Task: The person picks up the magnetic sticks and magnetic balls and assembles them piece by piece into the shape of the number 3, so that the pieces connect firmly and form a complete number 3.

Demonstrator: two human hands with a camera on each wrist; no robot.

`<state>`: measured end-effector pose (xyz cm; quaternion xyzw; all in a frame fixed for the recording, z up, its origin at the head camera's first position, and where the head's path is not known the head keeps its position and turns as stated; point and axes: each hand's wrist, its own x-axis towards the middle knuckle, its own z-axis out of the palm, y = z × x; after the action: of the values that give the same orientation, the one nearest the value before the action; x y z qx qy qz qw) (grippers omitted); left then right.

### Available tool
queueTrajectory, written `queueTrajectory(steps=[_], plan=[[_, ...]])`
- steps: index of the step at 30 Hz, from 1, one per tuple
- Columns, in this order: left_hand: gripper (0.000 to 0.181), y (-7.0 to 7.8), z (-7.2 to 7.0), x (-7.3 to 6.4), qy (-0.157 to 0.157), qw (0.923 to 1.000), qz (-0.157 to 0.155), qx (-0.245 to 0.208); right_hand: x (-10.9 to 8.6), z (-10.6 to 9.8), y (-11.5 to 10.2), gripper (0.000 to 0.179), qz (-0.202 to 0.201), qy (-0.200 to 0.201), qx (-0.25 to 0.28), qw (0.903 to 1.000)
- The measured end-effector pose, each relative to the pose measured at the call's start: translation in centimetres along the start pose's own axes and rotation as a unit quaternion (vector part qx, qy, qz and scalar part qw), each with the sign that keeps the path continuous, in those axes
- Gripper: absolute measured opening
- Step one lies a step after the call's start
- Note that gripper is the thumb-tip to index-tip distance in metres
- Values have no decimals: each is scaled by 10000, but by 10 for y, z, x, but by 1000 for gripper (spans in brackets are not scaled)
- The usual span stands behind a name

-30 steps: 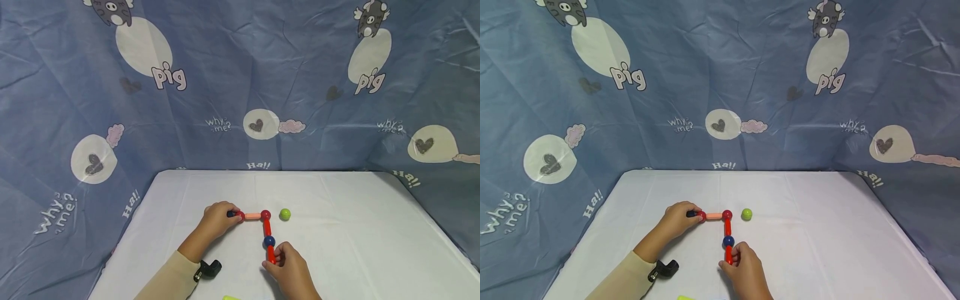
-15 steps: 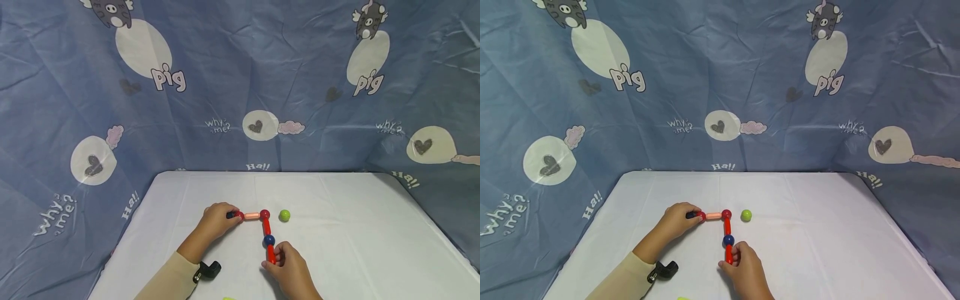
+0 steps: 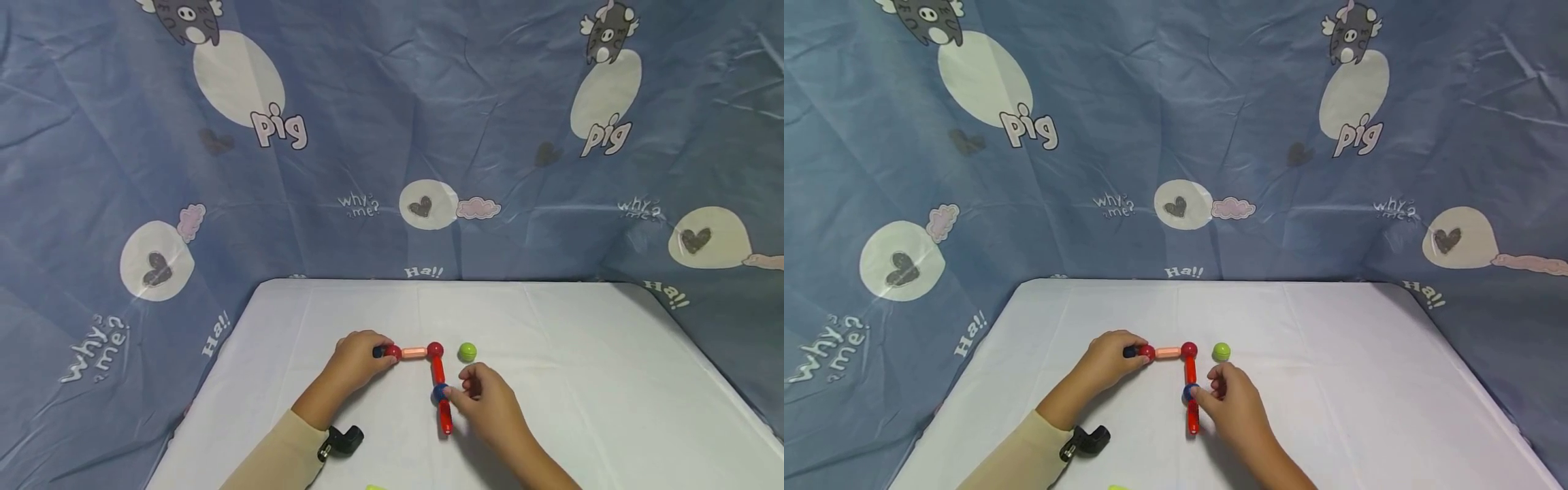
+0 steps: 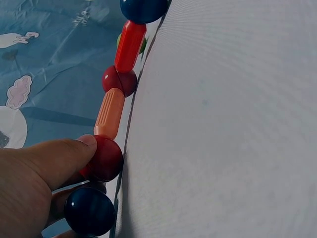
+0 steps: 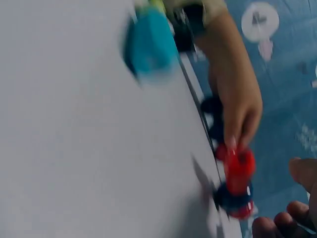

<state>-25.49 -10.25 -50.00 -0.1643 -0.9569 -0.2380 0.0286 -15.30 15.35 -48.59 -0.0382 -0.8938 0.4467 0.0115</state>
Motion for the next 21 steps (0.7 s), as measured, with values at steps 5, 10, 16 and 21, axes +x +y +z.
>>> queueTrajectory(steps=[5, 10, 16, 21], plan=[[30, 1, 1, -1, -16, 10000, 12, -43, 31, -14, 12, 34, -162, 452, -394, 9981], [30, 1, 2, 1, 20, 9999, 36, -98, 52, -23, 19, 41, -147, 435, -508, 9977], [29, -1, 0, 4, 95, 9999, -30, -54, 70, -21, 22, 48, -177, 354, -640, 9972], [29, -1, 2, 1, 20, 9999, -73, -80, 75, -16, 28, 54, -65, 226, -568, 9981]])
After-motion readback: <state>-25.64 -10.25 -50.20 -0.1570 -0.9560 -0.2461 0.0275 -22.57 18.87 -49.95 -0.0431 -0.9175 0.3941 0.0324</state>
